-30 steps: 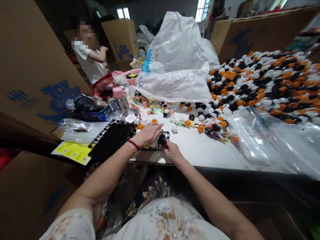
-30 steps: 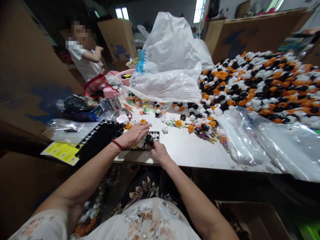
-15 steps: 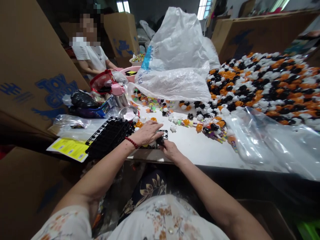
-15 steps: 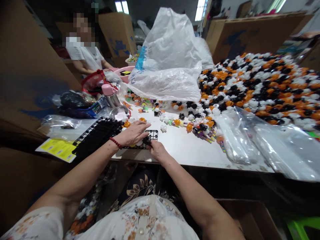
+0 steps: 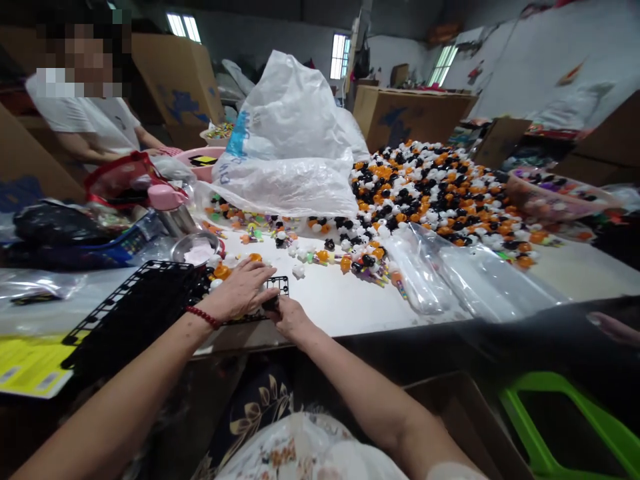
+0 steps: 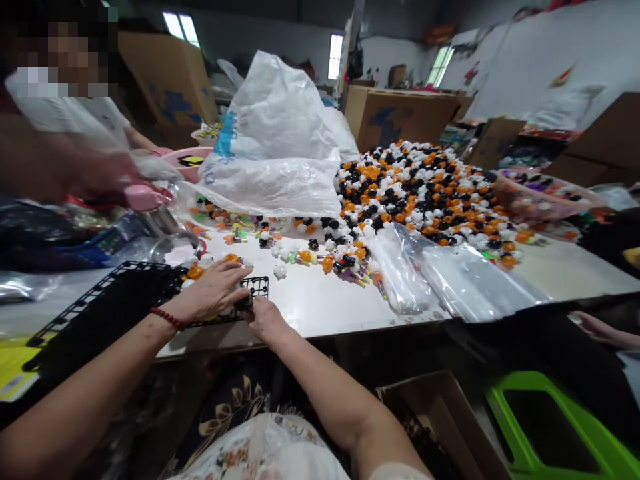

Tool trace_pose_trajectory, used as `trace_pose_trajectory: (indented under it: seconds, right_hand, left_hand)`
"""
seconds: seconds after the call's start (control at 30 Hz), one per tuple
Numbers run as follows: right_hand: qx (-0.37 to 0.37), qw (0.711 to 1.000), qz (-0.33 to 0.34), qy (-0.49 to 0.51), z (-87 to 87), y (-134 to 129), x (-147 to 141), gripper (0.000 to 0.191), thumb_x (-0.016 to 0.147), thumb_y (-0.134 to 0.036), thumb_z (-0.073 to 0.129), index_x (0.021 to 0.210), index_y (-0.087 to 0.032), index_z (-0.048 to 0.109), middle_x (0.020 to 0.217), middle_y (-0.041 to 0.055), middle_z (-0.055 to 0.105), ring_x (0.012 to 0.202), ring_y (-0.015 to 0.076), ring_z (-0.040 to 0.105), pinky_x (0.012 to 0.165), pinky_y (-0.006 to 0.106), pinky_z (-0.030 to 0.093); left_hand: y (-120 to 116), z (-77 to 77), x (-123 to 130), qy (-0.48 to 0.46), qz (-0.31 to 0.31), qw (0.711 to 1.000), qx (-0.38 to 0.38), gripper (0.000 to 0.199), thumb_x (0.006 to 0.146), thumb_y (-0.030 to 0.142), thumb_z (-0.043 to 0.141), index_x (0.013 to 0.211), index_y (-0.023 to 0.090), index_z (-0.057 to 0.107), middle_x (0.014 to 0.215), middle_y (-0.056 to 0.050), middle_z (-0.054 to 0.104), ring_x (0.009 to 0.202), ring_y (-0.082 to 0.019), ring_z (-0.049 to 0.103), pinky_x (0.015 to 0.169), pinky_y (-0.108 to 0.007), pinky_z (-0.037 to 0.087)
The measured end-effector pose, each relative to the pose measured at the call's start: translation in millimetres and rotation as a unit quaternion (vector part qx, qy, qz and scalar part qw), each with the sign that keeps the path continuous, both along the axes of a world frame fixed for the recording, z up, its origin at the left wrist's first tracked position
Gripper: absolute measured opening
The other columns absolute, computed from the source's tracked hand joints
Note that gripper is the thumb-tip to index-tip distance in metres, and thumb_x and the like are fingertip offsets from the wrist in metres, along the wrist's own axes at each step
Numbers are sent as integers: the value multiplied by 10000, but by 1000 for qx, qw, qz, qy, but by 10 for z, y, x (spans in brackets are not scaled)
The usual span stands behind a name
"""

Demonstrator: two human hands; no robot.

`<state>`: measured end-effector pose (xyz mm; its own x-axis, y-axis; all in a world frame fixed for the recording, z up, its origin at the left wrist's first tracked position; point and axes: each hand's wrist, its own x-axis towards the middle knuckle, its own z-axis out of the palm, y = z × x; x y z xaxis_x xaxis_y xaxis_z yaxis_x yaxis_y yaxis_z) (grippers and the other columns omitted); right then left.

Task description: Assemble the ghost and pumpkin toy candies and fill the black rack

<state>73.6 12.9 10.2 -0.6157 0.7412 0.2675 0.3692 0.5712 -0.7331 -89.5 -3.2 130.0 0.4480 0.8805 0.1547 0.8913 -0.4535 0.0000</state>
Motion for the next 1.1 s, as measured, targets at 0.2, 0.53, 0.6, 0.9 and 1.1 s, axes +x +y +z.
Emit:
trace_pose_trajectory:
  seconds: [0.2,0.53,0.6,0.9,1.1]
  right_hand:
    - [9,997,-56,56,157,220,640,254,860,-243,644,1102,-167,642,1016,76,625,836,168,612,791,294,506]
    - [135,882,-367,-263,154,805,2245,209,907,-174,487,1023,-99,644,1095,206,550,976,288,549,851,401,427]
    - [117,884,-363,-270,149,789,2195,205,909,-161,466,985,-102,647,1062,215,572,935,286,562,815,395,424]
    - [-208,957,-180,95,179,470,969,215,784,-367,594,876,-176,630,676,-4,615,621,154,540,602,267,427]
    - [-298,942,-36,152,180,387,154,164,704,-311,646,774,-163,656,620,-32,605,584,125,521,573,235,411]
  left_hand:
    - [-12,-16,-21,7,16,1000,-2,545,978,554,316,1305,188,552,1317,-106,617,1290,-256,474,1157,-490,236]
    - [-51,63,22,4,12,1000,14,550,958,585,347,1369,258,509,1391,-95,572,1365,-279,425,1174,-575,108]
    - [-86,80,71,3,15,1000,19,554,950,594,361,1362,258,518,1388,-97,574,1366,-286,423,1176,-573,114]
    - [-209,138,215,26,41,999,-16,528,998,509,300,1370,182,486,1386,-118,566,1386,-285,392,1170,-575,162]
    - [-181,114,200,22,48,998,-19,535,1008,483,279,1429,184,415,1448,-120,509,1394,-277,382,1168,-559,185]
